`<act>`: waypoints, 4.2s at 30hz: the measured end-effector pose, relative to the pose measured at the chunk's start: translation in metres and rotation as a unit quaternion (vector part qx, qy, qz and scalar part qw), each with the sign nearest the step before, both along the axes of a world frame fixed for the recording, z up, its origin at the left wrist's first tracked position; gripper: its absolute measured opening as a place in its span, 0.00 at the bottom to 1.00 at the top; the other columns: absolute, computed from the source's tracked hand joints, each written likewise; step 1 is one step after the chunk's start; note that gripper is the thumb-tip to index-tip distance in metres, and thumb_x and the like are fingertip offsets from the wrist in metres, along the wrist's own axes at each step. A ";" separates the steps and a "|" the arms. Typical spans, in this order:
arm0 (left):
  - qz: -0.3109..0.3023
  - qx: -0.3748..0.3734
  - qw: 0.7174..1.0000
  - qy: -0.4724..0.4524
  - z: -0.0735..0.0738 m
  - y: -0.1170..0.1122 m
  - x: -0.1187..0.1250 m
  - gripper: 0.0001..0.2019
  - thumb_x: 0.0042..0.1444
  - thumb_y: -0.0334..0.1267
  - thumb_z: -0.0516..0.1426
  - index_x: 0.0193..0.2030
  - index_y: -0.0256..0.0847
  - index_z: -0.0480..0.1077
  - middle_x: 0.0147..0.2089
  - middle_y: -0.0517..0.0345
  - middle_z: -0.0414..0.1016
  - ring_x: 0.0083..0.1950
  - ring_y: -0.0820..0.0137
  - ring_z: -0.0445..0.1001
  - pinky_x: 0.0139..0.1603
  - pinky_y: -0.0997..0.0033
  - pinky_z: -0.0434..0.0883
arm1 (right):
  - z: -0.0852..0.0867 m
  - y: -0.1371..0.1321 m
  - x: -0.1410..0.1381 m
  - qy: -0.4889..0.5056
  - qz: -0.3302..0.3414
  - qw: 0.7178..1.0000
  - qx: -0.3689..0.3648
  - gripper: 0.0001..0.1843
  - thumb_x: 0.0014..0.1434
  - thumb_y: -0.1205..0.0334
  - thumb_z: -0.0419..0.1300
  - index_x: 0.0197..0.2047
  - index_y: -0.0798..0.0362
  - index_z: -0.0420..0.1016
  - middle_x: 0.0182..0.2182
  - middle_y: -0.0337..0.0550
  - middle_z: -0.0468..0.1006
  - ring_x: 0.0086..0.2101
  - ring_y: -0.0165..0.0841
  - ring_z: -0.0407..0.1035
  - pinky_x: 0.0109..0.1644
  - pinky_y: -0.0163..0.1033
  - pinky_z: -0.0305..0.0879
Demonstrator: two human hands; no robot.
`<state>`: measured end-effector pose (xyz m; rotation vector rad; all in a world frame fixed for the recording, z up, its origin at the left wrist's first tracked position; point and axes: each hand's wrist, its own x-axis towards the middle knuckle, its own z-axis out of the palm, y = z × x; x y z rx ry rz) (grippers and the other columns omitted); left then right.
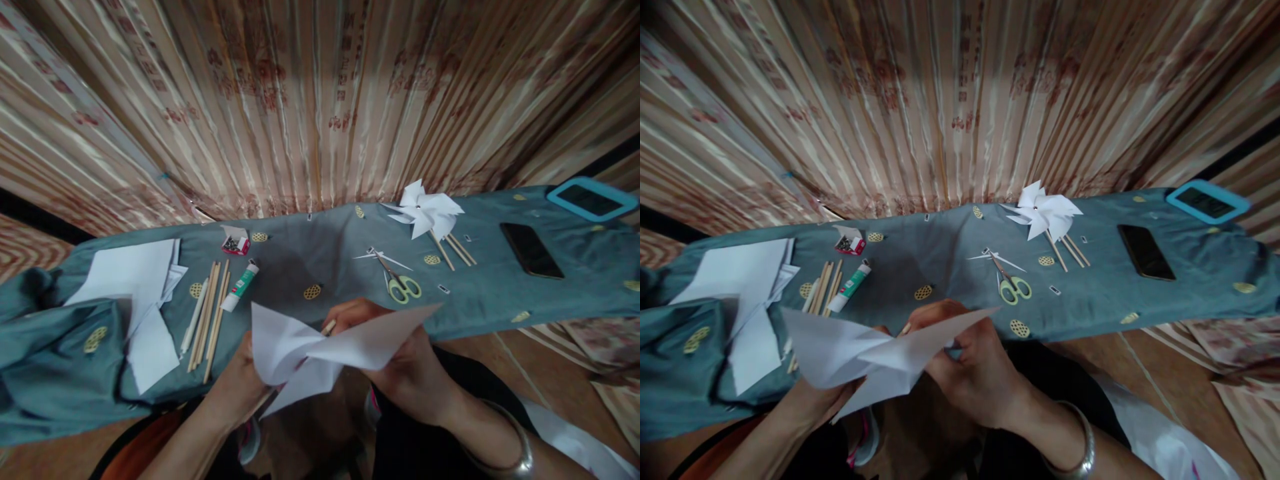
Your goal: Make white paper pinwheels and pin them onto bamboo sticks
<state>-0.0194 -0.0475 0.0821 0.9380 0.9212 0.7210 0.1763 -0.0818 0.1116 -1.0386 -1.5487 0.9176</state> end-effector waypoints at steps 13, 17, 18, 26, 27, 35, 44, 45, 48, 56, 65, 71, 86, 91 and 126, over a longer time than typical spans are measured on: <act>0.136 -0.092 0.983 -0.076 -0.029 -0.019 0.012 0.15 0.28 0.39 0.73 0.20 0.32 0.77 0.15 0.61 0.66 0.16 0.82 0.55 0.18 0.80 0.50 | -0.045 0.042 -0.005 0.117 0.034 0.946 -0.300 0.22 0.41 0.51 0.71 0.36 0.58 0.78 0.30 0.42 0.81 0.29 0.32 0.73 0.34 0.35 0.67; 0.192 -0.108 0.971 -0.096 -0.035 -0.041 0.016 0.12 0.27 0.33 0.72 0.20 0.32 0.76 0.15 0.62 0.66 0.17 0.83 0.56 0.18 0.81 0.51 | -0.045 0.052 -0.012 -0.041 0.074 0.938 -0.335 0.17 0.45 0.56 0.68 0.36 0.58 0.78 0.33 0.44 0.82 0.32 0.33 0.74 0.36 0.35 0.68; 0.206 -0.113 0.967 -0.102 -0.038 -0.047 0.017 0.11 0.29 0.32 0.71 0.20 0.31 0.76 0.14 0.63 0.65 0.17 0.83 0.56 0.18 0.81 0.52 | -0.045 0.054 -0.015 -0.068 0.084 0.934 -0.342 0.14 0.45 0.59 0.68 0.35 0.59 0.78 0.32 0.43 0.81 0.31 0.33 0.74 0.35 0.34 0.68; 0.311 -0.177 0.918 -0.170 -0.063 -0.062 0.035 0.05 0.41 0.23 0.64 0.22 0.32 0.72 0.18 0.64 0.65 0.17 0.84 0.58 0.18 0.84 0.57 | -0.042 0.087 -0.034 -0.302 0.138 0.884 -0.330 0.07 0.41 0.68 0.69 0.22 0.57 0.74 0.22 0.38 0.77 0.27 0.32 0.70 0.30 0.33 0.63; 0.321 -0.189 0.911 -0.177 -0.065 -0.061 0.037 0.06 0.43 0.21 0.63 0.22 0.32 0.72 0.17 0.64 0.64 0.16 0.84 0.58 0.17 0.85 0.57 | -0.042 0.093 -0.035 -0.332 0.143 0.875 -0.322 0.08 0.40 0.68 0.70 0.22 0.57 0.74 0.22 0.38 0.76 0.27 0.32 0.70 0.30 0.33 0.63; 0.368 -0.288 0.857 -0.216 -0.071 -0.062 0.043 0.13 0.50 0.14 0.55 0.21 0.33 0.70 0.19 0.61 0.67 0.17 0.82 0.65 0.19 0.89 0.65 | -0.040 0.111 -0.052 -0.525 0.189 0.793 -0.244 0.13 0.38 0.59 0.74 0.25 0.56 0.78 0.28 0.45 0.80 0.37 0.41 0.74 0.36 0.35 0.62; 0.375 -0.316 0.840 -0.231 -0.071 -0.073 0.041 0.10 0.55 0.19 0.57 0.26 0.33 0.72 0.27 0.55 0.75 0.25 0.78 0.74 0.28 0.85 0.74 | -0.039 0.110 -0.056 -0.595 0.216 0.746 -0.205 0.18 0.43 0.54 0.72 0.35 0.57 0.81 0.33 0.47 0.82 0.37 0.42 0.74 0.36 0.35 0.62; 0.367 -0.319 0.842 -0.232 -0.071 -0.076 0.040 0.10 0.55 0.19 0.58 0.26 0.32 0.72 0.27 0.55 0.75 0.25 0.78 0.74 0.28 0.85 0.73 | -0.038 0.110 -0.056 -0.597 0.218 0.745 -0.203 0.18 0.43 0.54 0.72 0.36 0.57 0.81 0.33 0.46 0.82 0.37 0.41 0.74 0.36 0.35 0.61; 0.336 -0.324 0.852 -0.237 -0.073 -0.084 0.037 0.07 0.56 0.22 0.59 0.27 0.30 0.73 0.23 0.57 0.70 0.19 0.81 0.67 0.19 0.86 0.66 | -0.036 0.108 -0.056 -0.600 0.220 0.743 -0.200 0.18 0.44 0.54 0.72 0.37 0.56 0.81 0.33 0.44 0.81 0.36 0.40 0.74 0.35 0.34 0.61; 0.299 -0.305 0.866 -0.261 -0.078 -0.085 0.037 0.05 0.52 0.25 0.63 0.28 0.31 0.70 0.20 0.69 0.58 0.16 0.87 0.53 0.15 0.87 0.51 | -0.030 0.105 -0.059 -0.619 0.225 0.724 -0.205 0.21 0.47 0.51 0.70 0.39 0.58 0.81 0.35 0.45 0.81 0.36 0.39 0.74 0.34 0.34 0.59; 0.292 -0.298 0.869 -0.268 -0.084 -0.087 0.037 0.06 0.50 0.27 0.64 0.29 0.33 0.71 0.20 0.70 0.58 0.15 0.87 0.49 0.14 0.85 0.48 | -0.033 0.113 -0.064 -0.651 0.253 0.686 -0.205 0.24 0.48 0.52 0.70 0.44 0.60 0.80 0.40 0.50 0.82 0.38 0.40 0.74 0.35 0.35 0.60; 0.290 -0.295 0.869 -0.271 -0.089 -0.086 0.038 0.09 0.44 0.30 0.68 0.27 0.33 0.71 0.19 0.71 0.57 0.15 0.88 0.49 0.16 0.86 0.46 | -0.036 0.115 -0.063 -0.657 0.268 0.671 -0.214 0.22 0.52 0.51 0.67 0.46 0.57 0.80 0.40 0.47 0.82 0.39 0.39 0.74 0.35 0.35 0.61; 0.250 -0.292 0.886 -0.258 -0.098 -0.086 0.039 0.17 0.36 0.44 0.70 0.25 0.35 0.70 0.16 0.70 0.58 0.15 0.86 0.50 0.17 0.82 0.43 | -0.044 0.121 -0.066 -0.641 0.263 0.677 -0.248 0.14 0.48 0.55 0.70 0.34 0.56 0.80 0.28 0.41 0.78 0.31 0.34 0.69 0.32 0.37 0.57; 0.239 -0.291 0.889 -0.261 -0.099 -0.085 0.038 0.17 0.37 0.44 0.70 0.26 0.35 0.71 0.17 0.69 0.60 0.16 0.86 0.50 0.17 0.81 0.43 | -0.046 0.119 -0.066 -0.656 0.248 0.670 -0.243 0.13 0.49 0.53 0.69 0.31 0.55 0.79 0.25 0.39 0.75 0.28 0.32 0.68 0.30 0.37 0.55; 0.288 -0.301 0.895 -0.159 -0.089 -0.119 0.022 0.22 0.27 0.41 0.74 0.33 0.34 0.80 0.27 0.57 0.76 0.27 0.77 0.71 0.32 0.77 0.68 | -0.042 0.114 -0.053 -0.565 0.236 0.744 -0.267 0.17 0.46 0.50 0.69 0.22 0.55 0.73 0.18 0.33 0.67 0.22 0.27 0.58 0.27 0.34 0.51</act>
